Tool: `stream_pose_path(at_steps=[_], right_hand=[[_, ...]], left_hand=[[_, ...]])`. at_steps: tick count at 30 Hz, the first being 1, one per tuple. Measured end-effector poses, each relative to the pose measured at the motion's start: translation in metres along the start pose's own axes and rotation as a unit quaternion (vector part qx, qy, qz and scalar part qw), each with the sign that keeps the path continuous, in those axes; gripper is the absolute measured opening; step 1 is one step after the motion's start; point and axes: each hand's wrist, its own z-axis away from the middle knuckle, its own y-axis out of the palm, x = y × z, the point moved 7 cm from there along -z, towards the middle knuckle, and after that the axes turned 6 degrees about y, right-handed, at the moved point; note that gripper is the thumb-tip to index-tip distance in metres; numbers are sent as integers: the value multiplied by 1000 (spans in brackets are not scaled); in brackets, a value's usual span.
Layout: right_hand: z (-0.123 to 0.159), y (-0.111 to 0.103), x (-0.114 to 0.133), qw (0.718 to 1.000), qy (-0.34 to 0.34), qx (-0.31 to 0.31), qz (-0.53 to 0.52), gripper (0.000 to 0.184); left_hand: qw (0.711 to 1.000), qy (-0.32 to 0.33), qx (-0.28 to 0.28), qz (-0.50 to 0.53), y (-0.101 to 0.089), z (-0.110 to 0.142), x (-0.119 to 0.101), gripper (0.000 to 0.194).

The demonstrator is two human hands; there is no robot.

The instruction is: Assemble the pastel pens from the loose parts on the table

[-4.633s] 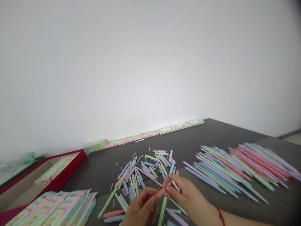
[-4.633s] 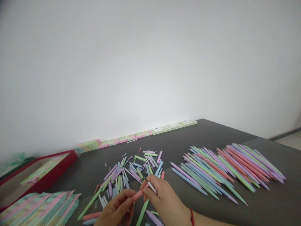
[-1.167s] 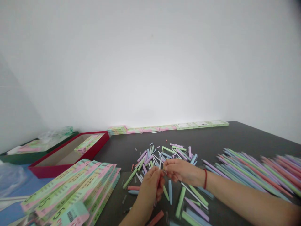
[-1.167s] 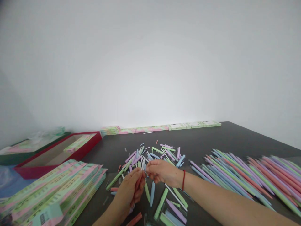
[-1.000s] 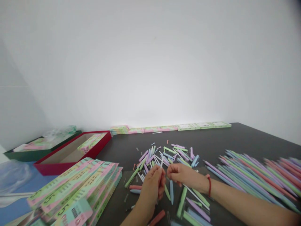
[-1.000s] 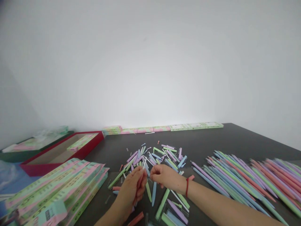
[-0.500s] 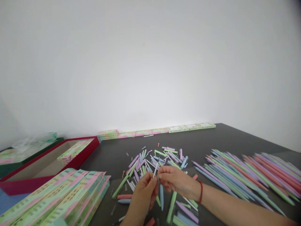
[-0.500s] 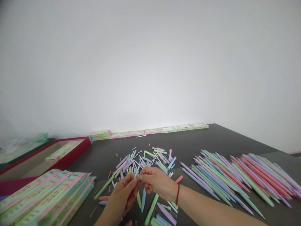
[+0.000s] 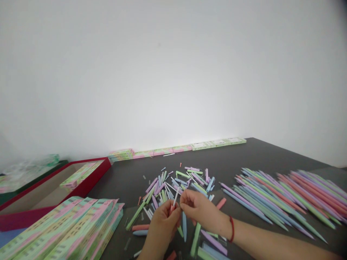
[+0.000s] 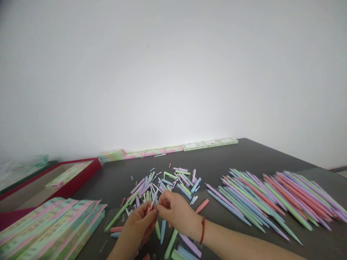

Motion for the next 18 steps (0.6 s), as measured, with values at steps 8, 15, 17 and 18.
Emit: stream_pose_path(at_steps=[8,15,17,18], right_hand=[[8,3,-1,999,-26,-5,-45,5],[14,-2,2,996,-67,-51,-27,6],[16,-4,6,994,-86,-65,9,8],[17,-6,9,993,-94,-70,33,9]], left_hand=[[1000,-5,7,24,2,7,-6,30],[999,-13,13,37,5,6,-5,34],[999,-13,14,35,6,7,-5,35],[999,-12,13,32,6,7,-5,35]])
